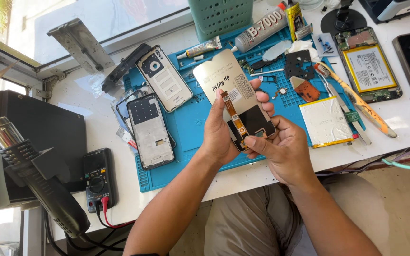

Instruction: Applying adhesive to the frame of a mobile phone as part of a screen replacement procedure.

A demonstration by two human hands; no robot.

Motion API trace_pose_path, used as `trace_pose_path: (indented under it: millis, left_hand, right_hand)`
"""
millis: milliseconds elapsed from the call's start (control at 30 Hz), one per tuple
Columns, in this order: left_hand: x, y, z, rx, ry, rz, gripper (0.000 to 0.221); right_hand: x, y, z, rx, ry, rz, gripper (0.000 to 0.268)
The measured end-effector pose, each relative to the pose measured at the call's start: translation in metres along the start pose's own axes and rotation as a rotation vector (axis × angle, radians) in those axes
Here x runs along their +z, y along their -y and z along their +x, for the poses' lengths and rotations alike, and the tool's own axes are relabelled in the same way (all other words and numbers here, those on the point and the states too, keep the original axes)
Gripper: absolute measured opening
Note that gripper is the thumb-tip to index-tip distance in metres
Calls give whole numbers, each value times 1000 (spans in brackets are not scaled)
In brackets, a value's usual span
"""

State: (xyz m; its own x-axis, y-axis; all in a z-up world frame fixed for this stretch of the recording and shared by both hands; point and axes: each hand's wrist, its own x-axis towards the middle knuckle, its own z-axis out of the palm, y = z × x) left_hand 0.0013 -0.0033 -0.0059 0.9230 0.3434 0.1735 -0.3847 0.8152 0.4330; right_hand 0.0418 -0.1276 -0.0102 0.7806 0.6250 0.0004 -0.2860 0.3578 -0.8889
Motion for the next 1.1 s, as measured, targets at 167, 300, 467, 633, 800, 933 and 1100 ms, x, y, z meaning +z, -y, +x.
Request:
trace_pose_path:
  millis: [167,300,467,633,800,933,1100]
  left_hand:
    - [0,-3,2,-41,4,-25,75]
    - [3,-8,1,-56,0,-29,76]
    - [2,-8,1,-67,-3,-14,77]
    - [6,-11,-1,-72,26,13,77]
    - [5,-10,0,-74,72,-24,77]
    - [4,-9,1,-73,92,-34,77]
    - [2,-8,0,-83,115,-21,77]
  right_hand:
    - [6,16,-1,18,43,54,18]
    - [3,17,-1,19,115,83,17]
    - [-3,14,-1,-12,147,19,19]
    - [-4,15,-1,7,159,50,12]
    - [-6,14,-1,55,161,116,6]
    - [-6,16,-1,79,163,129,4]
    - [-6,17,0,95,156,139,6]
